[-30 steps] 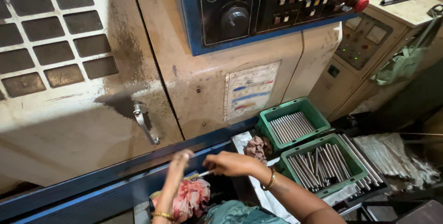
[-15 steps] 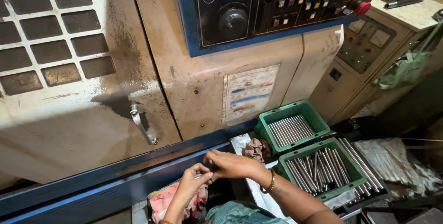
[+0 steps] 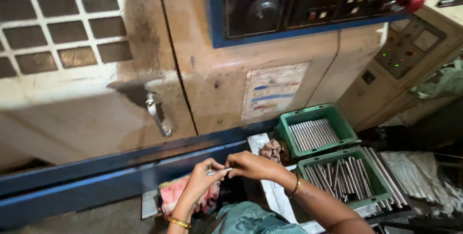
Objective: The person repeatedly picks up metal rods from green bins, wipes them with a cloth, and uses them to scrape and wipe a dirty area on a machine door. The person opens and closes the machine door during the process and returns the rods to the bins.
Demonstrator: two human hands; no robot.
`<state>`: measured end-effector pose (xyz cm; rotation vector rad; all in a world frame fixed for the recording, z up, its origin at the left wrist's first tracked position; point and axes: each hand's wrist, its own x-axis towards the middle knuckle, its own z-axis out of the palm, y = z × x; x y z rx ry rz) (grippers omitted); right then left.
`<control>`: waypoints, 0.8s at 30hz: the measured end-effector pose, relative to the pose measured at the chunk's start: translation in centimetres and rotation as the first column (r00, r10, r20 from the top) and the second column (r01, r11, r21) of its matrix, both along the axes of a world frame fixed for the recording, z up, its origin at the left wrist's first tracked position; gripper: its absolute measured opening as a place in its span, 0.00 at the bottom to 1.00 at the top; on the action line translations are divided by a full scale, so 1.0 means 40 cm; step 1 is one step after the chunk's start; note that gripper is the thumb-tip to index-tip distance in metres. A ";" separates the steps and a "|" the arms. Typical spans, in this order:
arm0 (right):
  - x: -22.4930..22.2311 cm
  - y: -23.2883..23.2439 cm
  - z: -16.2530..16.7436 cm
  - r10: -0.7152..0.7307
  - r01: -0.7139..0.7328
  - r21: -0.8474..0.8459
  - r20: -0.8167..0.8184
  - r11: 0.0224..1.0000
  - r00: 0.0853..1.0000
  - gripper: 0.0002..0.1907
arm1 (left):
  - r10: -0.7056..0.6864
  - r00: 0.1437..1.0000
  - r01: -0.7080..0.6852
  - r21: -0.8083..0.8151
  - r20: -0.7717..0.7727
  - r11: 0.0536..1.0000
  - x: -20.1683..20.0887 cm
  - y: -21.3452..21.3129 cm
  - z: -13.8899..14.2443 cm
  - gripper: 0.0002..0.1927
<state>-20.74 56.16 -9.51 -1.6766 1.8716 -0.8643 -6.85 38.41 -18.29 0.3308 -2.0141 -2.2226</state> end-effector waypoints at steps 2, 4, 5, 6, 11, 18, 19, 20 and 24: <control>-0.025 -0.009 -0.019 -0.005 0.005 -0.001 0.000 1.000 1.000 0.14 | 0.028 1.000 -0.029 -0.073 -0.015 0.997 -0.005 -0.001 0.020 0.08; -0.054 -0.020 -0.037 -0.012 0.011 0.017 0.044 1.000 0.999 0.13 | 0.051 0.990 -0.034 -0.125 0.133 0.992 -0.010 -0.004 0.030 0.08; -0.067 -0.023 -0.044 -0.018 0.015 0.037 0.084 0.999 0.996 0.12 | 0.063 0.976 -0.032 -0.149 0.208 0.988 -0.016 -0.006 0.031 0.08; -0.077 -0.025 -0.050 -0.026 0.019 0.060 0.123 0.998 0.992 0.12 | 0.072 0.975 -0.034 -0.181 0.208 0.983 -0.027 -0.008 0.029 0.09; -0.099 -0.028 -0.041 -0.029 0.029 0.008 0.036 1.000 0.999 0.11 | 0.022 0.991 -0.046 -0.179 -0.132 0.983 -0.069 -0.028 0.001 0.10; -0.082 -0.068 -0.041 -0.101 0.105 -0.039 0.083 0.994 0.991 0.12 | -0.039 0.933 -0.054 -0.246 -0.359 0.968 -0.085 -0.056 -0.022 0.15; -0.083 -0.072 -0.045 -0.084 0.092 -0.063 0.124 0.994 0.989 0.12 | -0.038 0.943 -0.034 -0.208 -0.331 0.977 -0.097 -0.054 -0.023 0.16; -0.086 -0.075 -0.049 -0.066 0.082 -0.087 0.164 0.993 0.984 0.11 | -0.039 0.952 -0.014 -0.170 -0.305 0.985 -0.106 -0.051 -0.024 0.17; -0.100 -0.083 -0.053 -0.022 0.045 -0.090 0.246 0.995 0.969 0.09 | -0.028 0.954 0.046 0.055 -0.297 0.997 -0.138 -0.044 -0.028 0.17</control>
